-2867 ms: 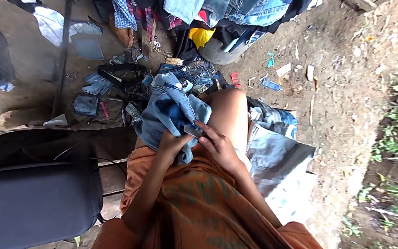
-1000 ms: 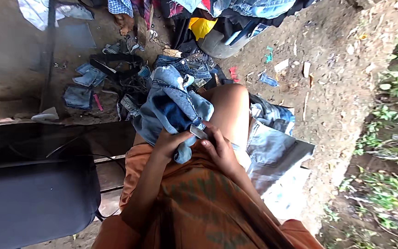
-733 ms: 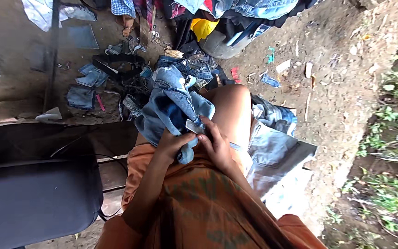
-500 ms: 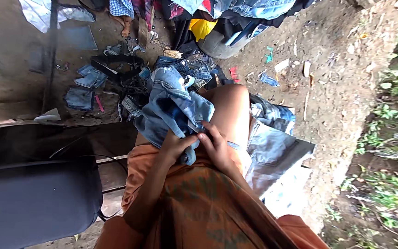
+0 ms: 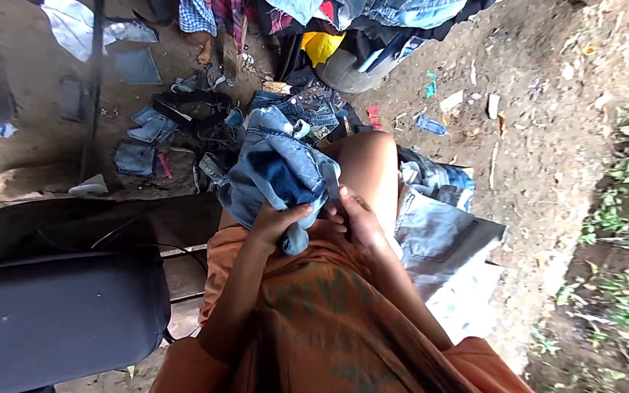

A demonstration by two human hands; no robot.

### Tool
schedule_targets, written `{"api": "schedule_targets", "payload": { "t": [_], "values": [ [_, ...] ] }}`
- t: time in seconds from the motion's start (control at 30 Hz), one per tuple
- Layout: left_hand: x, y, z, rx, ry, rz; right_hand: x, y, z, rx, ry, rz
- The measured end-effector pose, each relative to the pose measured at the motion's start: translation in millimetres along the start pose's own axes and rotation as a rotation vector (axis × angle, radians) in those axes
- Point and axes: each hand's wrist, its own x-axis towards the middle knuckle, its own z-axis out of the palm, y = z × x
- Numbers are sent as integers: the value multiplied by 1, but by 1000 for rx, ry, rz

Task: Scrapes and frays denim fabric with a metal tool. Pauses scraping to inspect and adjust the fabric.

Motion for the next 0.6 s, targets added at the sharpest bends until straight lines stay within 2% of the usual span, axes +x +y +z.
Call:
{"api": "schedule_targets", "payload": {
  "t": [0.03,0.1,0.17,0.3,0.6],
  "values": [
    [0,0,0,-31,0,17,-4,3,0,-214,100,-187],
    [-1,0,-1,-72,-25,23,-11,11,-7,-579,142,-492],
    [-3,1,-1,-71,-38,5,-17,16,-10,-844,126,-657],
    [-5,3,0,-24,-60,-29,-12,26,-7,-1124,154,-754],
    [0,5,8,55,17,-103,-1,39,-7,-1238,336,-784]
  ]
}}
